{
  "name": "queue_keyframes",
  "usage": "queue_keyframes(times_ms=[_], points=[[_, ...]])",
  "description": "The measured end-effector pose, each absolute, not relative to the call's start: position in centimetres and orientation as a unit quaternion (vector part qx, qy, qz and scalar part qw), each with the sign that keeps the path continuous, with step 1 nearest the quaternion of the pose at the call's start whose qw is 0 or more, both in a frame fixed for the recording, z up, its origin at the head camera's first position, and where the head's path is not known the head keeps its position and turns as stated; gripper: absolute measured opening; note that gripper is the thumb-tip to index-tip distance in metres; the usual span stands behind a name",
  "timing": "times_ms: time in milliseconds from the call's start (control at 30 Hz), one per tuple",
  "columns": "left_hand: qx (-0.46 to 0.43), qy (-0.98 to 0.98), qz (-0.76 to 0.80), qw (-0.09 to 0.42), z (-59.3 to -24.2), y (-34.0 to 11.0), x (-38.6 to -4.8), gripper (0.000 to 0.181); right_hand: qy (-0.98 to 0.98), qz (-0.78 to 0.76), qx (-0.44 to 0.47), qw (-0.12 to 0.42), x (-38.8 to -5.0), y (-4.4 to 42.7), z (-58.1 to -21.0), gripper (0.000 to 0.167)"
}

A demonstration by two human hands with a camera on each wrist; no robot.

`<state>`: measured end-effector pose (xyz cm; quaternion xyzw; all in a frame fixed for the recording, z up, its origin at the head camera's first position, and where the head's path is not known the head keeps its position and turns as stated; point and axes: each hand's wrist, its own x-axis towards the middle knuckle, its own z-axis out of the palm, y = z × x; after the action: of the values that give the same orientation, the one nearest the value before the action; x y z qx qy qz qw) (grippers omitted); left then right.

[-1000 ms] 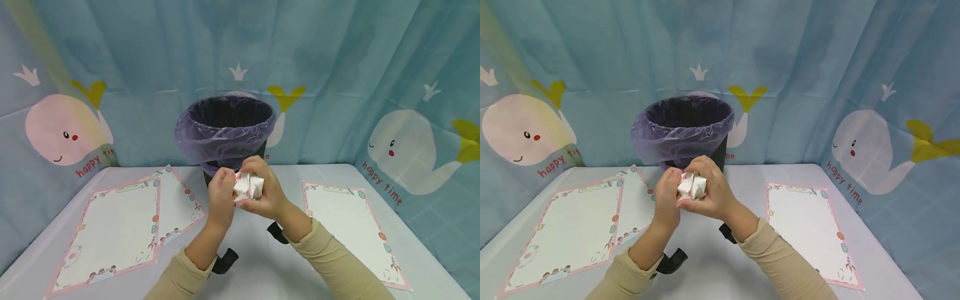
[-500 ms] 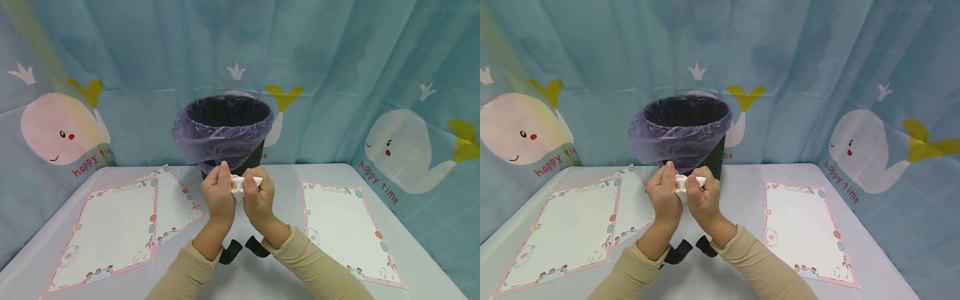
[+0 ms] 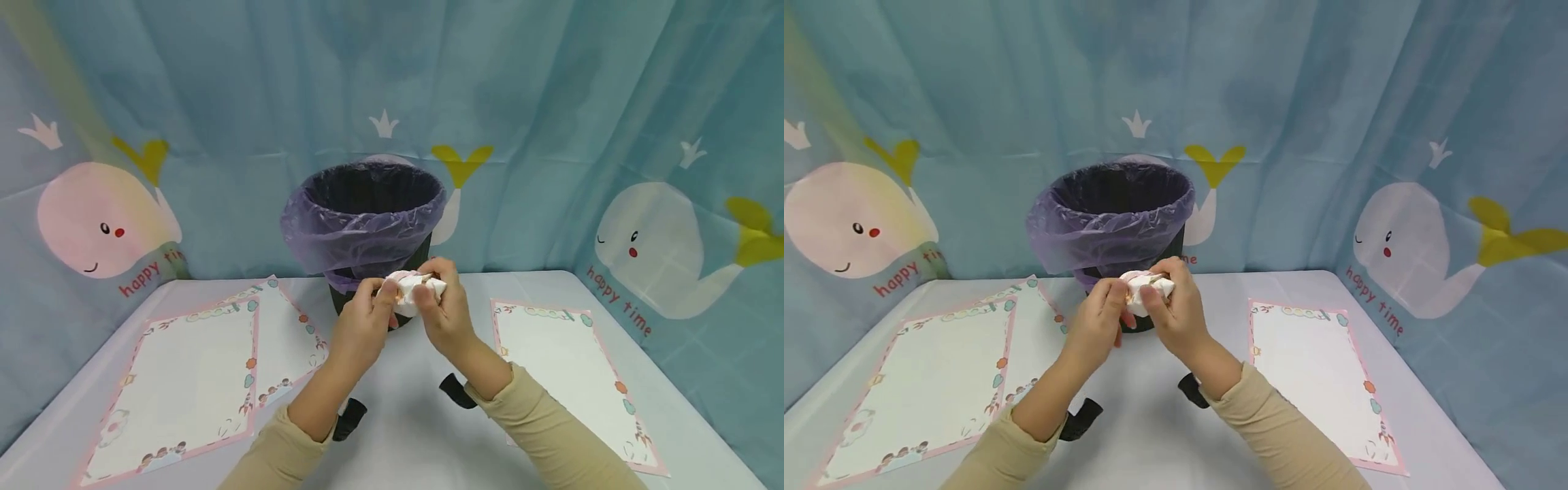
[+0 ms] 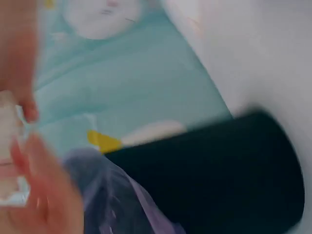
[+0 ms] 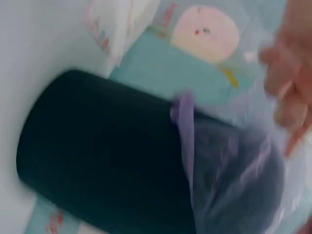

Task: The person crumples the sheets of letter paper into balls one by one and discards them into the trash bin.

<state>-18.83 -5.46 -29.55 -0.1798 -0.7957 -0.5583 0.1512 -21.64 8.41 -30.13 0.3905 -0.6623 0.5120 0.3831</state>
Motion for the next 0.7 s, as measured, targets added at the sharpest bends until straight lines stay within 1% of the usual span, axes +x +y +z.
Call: queue_keyframes(times_ms=[67,133,167,200,233,333,400,467,567,600,633,700], points=[[-0.164,-0.741,-0.651,0.008,-29.0,-5.8,-18.5,0.078,-0.643,0.489,0.459,0.37,-22.0,9.1,-30.0,0.053],[-0.156,-0.655,-0.734,-0.094,-28.6,-6.1,-18.4,0.071,-0.622,0.464,0.52,0.356,-22.3,9.5,-29.9,0.048],[-0.158,-0.617,-0.761,-0.128,-28.4,-6.2,-18.4,0.068,-0.619,0.446,0.538,0.358,-22.4,9.7,-29.9,0.047],[-0.158,-0.59,-0.778,-0.152,-28.4,-6.4,-18.4,0.063,-0.618,0.431,0.548,0.364,-22.5,9.8,-29.9,0.047],[-0.168,-0.571,-0.787,-0.165,-28.3,-6.7,-18.5,0.057,-0.622,0.418,0.547,0.373,-22.5,10.0,-29.9,0.048],[-0.185,-0.55,-0.796,-0.174,-28.3,-7.4,-18.5,0.042,-0.66,0.378,0.515,0.394,-22.5,10.6,-29.9,0.05],[-0.188,-0.555,-0.795,-0.156,-28.3,-7.8,-18.4,0.038,-0.676,0.365,0.497,0.403,-22.3,11.1,-30.0,0.048],[-0.184,-0.563,-0.795,-0.132,-28.3,-8.0,-18.4,0.041,-0.684,0.358,0.49,0.405,-22.1,11.5,-30.0,0.046],[-0.173,-0.582,-0.791,-0.082,-28.1,-7.8,-18.3,0.049,-0.69,0.337,0.478,0.426,-21.7,11.7,-30.0,0.04],[-0.17,-0.588,-0.788,-0.067,-28.1,-7.7,-18.1,0.051,-0.697,0.334,0.475,0.421,-21.5,11.5,-30.1,0.042],[-0.169,-0.591,-0.787,-0.055,-28.0,-7.4,-18.0,0.051,-0.706,0.338,0.473,0.404,-21.2,11.4,-30.1,0.045],[-0.166,-0.6,-0.782,-0.03,-28.0,-7.1,-17.7,0.052,-0.73,0.347,0.463,0.364,-20.8,11.2,-30.2,0.057]])
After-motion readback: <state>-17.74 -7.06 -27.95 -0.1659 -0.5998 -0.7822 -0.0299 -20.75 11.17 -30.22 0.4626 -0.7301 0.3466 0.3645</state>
